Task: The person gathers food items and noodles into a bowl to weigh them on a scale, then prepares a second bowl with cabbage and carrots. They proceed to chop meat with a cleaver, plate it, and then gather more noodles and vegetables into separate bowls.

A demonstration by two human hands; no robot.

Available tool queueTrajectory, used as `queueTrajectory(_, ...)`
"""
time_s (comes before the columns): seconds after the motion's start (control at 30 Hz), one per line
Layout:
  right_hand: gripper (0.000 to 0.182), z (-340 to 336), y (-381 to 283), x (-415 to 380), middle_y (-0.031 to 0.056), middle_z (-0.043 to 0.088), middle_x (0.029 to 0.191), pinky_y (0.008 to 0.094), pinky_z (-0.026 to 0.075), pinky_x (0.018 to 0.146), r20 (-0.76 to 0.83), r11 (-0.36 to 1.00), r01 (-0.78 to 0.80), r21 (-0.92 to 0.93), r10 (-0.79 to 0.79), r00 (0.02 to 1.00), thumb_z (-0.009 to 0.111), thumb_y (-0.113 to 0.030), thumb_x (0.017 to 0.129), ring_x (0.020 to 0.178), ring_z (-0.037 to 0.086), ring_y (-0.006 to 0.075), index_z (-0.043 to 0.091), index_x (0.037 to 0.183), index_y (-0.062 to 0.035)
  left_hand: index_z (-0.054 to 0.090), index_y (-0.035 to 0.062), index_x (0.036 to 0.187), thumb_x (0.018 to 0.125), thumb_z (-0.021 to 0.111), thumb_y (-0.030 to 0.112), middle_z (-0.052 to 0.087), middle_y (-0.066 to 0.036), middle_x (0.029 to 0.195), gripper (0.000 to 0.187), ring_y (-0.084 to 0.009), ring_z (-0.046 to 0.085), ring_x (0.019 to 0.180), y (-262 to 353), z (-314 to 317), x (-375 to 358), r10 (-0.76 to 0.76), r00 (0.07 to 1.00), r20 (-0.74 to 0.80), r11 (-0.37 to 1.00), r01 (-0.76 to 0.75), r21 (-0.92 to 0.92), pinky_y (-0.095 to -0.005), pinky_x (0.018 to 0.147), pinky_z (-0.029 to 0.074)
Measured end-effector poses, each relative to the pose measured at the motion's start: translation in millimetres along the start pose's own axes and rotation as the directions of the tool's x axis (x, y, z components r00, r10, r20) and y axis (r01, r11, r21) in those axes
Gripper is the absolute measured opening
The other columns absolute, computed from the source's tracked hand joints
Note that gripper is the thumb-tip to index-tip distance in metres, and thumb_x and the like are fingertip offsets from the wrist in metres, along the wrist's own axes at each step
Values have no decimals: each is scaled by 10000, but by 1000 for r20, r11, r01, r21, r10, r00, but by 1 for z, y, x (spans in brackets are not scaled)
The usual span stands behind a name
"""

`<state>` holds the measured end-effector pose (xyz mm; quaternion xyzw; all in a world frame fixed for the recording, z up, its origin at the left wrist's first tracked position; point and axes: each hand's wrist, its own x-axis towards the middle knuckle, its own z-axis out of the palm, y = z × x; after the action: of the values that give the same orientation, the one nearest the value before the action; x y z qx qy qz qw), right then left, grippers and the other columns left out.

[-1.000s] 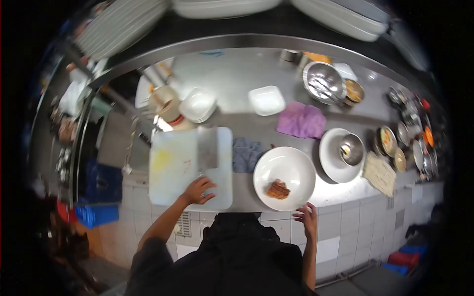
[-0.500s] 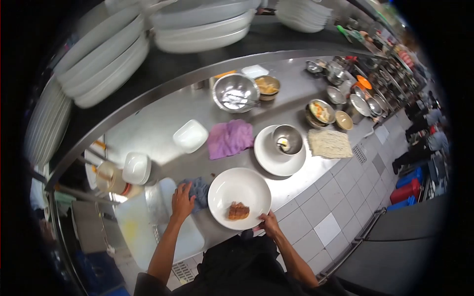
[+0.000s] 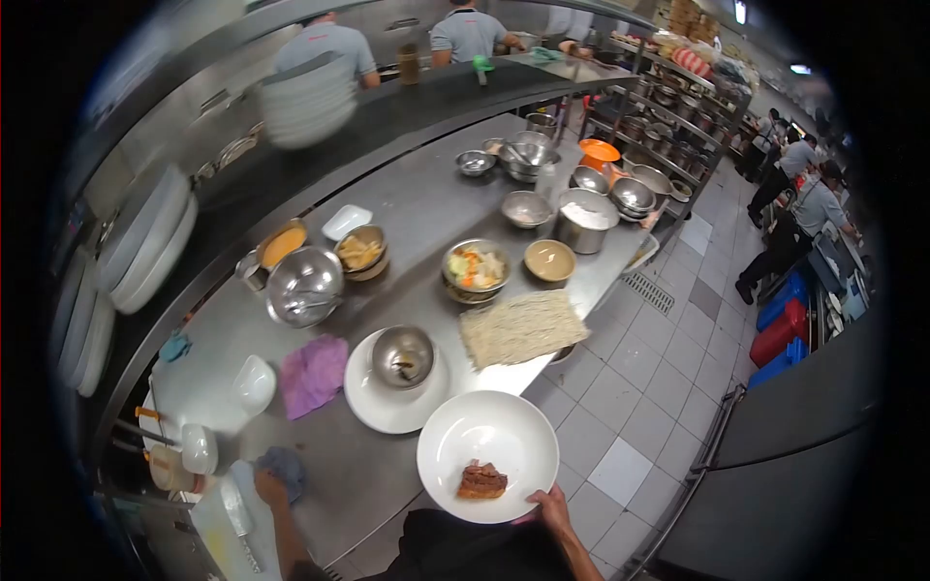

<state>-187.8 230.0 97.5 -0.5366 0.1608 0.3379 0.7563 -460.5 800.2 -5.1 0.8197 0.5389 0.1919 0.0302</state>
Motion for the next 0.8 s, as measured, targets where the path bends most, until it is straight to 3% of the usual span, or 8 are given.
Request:
queueTrajectory(0.03,519,-22,-19,3,206,592,1016,415,620,480,-13,997,15,78,-14,1000,511,19,756,655,665,340,380,1258,32,647,44,1020,757,638,41,644,-162,984,264,-339,640,819,21,8,-5,9,1000,-1,1000,-9,-7,-423,784,494)
queueTrajectory(0.1,521,-72,-51,20,215,588,1022,439,614,461,-31,990,73,120,-70,997,512,1,752,656,665,358,372,1253,39,590,41,1195,818,571,68,580,-219,1144,379,-345,576,1016,69,15,-12,116,919,-377,989,-72,130,-429,891,454)
queueTrajectory(0.17,509,-117,-87,31,232,584,995,466,609,449,-117,972,184,148,-167,979,497,-2,744,680,660,374,366,1231,67,527,52,1293,845,554,33,492,-239,1256,449,-340,526,1087,201,-28,-33,123,917,-379,989,-82,122,-419,916,438)
queueTrajectory(0.23,506,-155,-124,41,229,584,996,459,612,452,-155,960,225,167,-200,967,497,-9,744,686,662,370,368,1228,63,543,42,1258,876,527,2,493,-185,1253,385,-314,531,1051,311,-42,-44,-63,959,-275,833,-102,-544,-385,895,438)
queueTrajectory(0.47,457,-278,-242,108,223,603,984,446,621,468,-369,871,444,212,-349,861,482,-44,758,682,678,345,383,1186,80,637,57,1075,888,609,72,582,-95,1027,190,-170,587,783,696,-28,-65,334,917,-217,593,-383,-708,-278,643,469)
queueTrajectory(0.63,397,-372,-314,148,214,624,943,452,618,472,-542,802,524,287,-315,779,492,-49,771,692,683,336,426,1134,96,664,60,966,842,663,69,611,-109,917,124,-193,582,637,897,42,-161,766,641,-50,325,-452,-831,-303,547,467)
queueTrajectory(0.7,445,-407,-352,157,222,612,993,459,622,488,-557,781,549,298,-325,764,487,-32,765,723,682,356,403,1193,57,672,77,986,833,675,75,603,-88,919,153,-151,563,613,972,47,-215,840,530,116,315,-301,-900,-285,539,462)
queueTrajectory(0.8,482,-471,-395,165,227,603,1016,459,623,487,-618,696,634,338,-344,707,493,-32,757,740,682,365,385,1222,34,665,80,1034,837,673,81,596,-84,943,198,-147,557,603,1083,49,-293,936,351,41,151,-293,-944,-278,543,465)
